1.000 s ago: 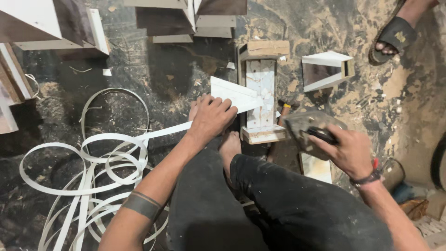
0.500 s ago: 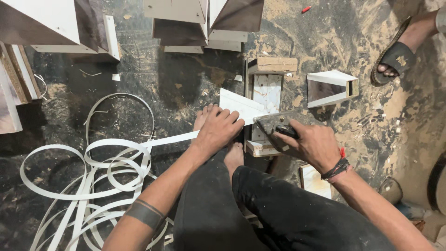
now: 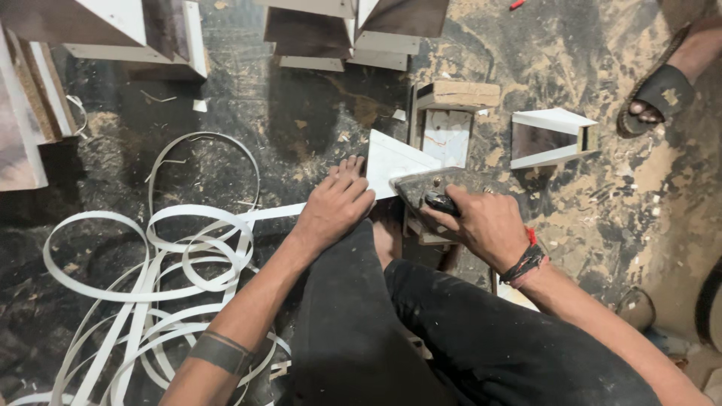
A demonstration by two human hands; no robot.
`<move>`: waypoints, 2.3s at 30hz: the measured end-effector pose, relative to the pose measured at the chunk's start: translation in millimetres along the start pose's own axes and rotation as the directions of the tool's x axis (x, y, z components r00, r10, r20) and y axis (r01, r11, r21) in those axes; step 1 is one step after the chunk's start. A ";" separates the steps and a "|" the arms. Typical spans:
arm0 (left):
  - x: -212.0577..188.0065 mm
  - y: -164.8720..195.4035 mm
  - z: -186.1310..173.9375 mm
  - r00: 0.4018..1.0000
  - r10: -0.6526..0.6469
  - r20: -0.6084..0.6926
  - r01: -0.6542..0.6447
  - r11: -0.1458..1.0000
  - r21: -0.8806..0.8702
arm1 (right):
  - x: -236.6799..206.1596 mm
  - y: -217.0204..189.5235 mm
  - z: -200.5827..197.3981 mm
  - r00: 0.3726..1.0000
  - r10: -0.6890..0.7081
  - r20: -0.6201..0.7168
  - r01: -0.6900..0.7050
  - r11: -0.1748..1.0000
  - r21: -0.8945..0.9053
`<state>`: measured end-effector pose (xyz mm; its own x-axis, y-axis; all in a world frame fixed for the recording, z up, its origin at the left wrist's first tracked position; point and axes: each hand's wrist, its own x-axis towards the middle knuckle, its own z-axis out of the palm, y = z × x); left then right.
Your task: The person sits on the workshop floor applying white edge banding tape to small angled wooden panels. They align the tape along a panel edge, press it with a hand-held iron, trim excess tape by hand, and set finished panels aside while picking up the next one.
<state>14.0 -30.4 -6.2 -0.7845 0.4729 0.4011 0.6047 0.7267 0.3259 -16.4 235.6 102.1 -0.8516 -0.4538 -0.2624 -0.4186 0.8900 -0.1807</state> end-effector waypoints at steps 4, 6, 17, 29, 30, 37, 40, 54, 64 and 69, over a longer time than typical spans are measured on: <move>-9.4 -2.6 -5.1 0.997 -0.066 0.039 0.071 0.985 -0.160 | 8.1 -22.1 3.1 1.000 -0.012 -0.027 0.013 1.000 0.025; -12.5 -2.8 -5.0 0.993 -0.116 0.023 0.119 0.968 -0.220 | 11.9 -31.5 4.3 0.999 -0.023 -0.034 0.024 0.999 0.037; -25.0 -6.3 -1.7 0.794 -0.517 0.320 0.608 0.673 -0.420 | 21.3 -60.4 10.7 0.999 0.011 0.031 -0.018 0.974 0.228; -21.4 -20.1 12.5 0.566 -0.584 0.582 0.824 0.429 -0.371 | 29.5 -77.7 1.0 0.952 0.191 0.239 -0.261 0.913 0.313; -23.1 -18.3 13.4 0.590 -0.596 0.544 0.807 0.439 -0.394 | 29.1 -78.0 1.4 0.952 0.190 0.239 -0.264 0.905 0.333; -29.8 -10.6 18.8 0.658 -0.625 0.420 0.748 0.475 -0.464 | 24.8 -75.9 7.1 0.953 0.192 0.236 -0.274 0.877 0.394; -28.0 -11.9 16.1 0.663 -0.625 0.412 0.744 0.489 -0.456 | 27.4 -74.5 7.8 0.937 0.207 0.282 -0.309 0.869 0.387; -14.1 0.9 -0.7 0.845 -0.513 0.148 0.531 0.775 -0.343 | 32.5 -69.4 12.8 0.938 0.209 0.275 -0.299 0.889 0.346; -16.2 1.7 2.3 0.775 -0.557 0.300 0.632 0.693 -0.346 | 36.0 -72.4 7.9 0.926 0.214 0.312 -0.322 0.879 0.352; -18.9 6.0 -1.1 0.903 -0.419 0.092 0.427 0.855 -0.293 | 34.4 -73.0 7.3 0.940 0.199 0.276 -0.295 0.882 0.367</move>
<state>32.6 -35.5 -10.9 -0.9747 0.1682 0.1469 0.2226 0.6776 0.7009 -12.9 154.7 99.4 -0.7971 -0.2616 -0.5442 -0.0028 0.9029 -0.4299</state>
